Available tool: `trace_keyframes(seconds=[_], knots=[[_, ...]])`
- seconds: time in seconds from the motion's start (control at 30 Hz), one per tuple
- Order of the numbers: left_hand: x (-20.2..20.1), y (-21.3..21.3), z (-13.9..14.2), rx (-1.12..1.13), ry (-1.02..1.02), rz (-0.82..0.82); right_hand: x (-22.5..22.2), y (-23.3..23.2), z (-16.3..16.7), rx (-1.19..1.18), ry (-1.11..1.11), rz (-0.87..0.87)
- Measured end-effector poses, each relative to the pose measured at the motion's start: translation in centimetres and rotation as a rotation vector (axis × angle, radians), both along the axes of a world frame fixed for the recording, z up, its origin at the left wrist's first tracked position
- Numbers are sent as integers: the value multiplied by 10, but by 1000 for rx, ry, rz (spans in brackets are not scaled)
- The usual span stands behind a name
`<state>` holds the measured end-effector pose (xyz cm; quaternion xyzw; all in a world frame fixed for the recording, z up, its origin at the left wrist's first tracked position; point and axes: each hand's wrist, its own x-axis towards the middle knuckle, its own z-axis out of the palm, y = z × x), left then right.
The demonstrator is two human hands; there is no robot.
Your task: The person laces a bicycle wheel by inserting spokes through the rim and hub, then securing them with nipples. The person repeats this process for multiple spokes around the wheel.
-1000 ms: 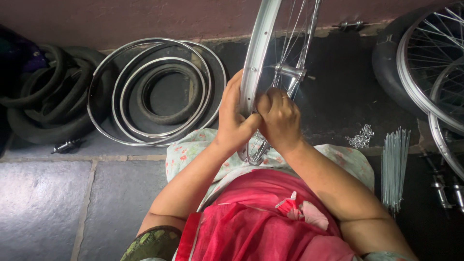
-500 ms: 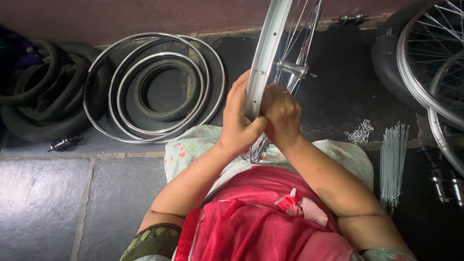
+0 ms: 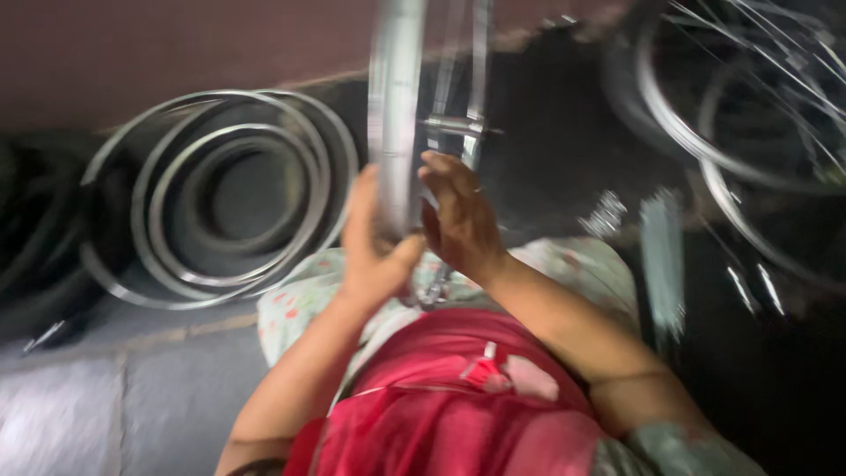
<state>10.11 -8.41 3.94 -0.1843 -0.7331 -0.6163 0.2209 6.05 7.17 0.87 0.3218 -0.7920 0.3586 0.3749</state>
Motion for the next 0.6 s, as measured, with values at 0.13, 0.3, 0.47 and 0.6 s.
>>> trace_keyframes(seconds=[0.13, 0.3, 0.47, 0.6], knots=[[0, -7, 0, -118, -47, -18, 1, 56, -64, 53, -112, -154], [-18, -17, -2, 348, -238, -283, 4, 127, -151, 118, -521, -386], [-44, -47, 4, 409, -196, -297, -14, 188, -229, -141, -678, -483], [-56, -74, 23, 327, -251, -229, -53, 229, -254, -236, -747, -530]])
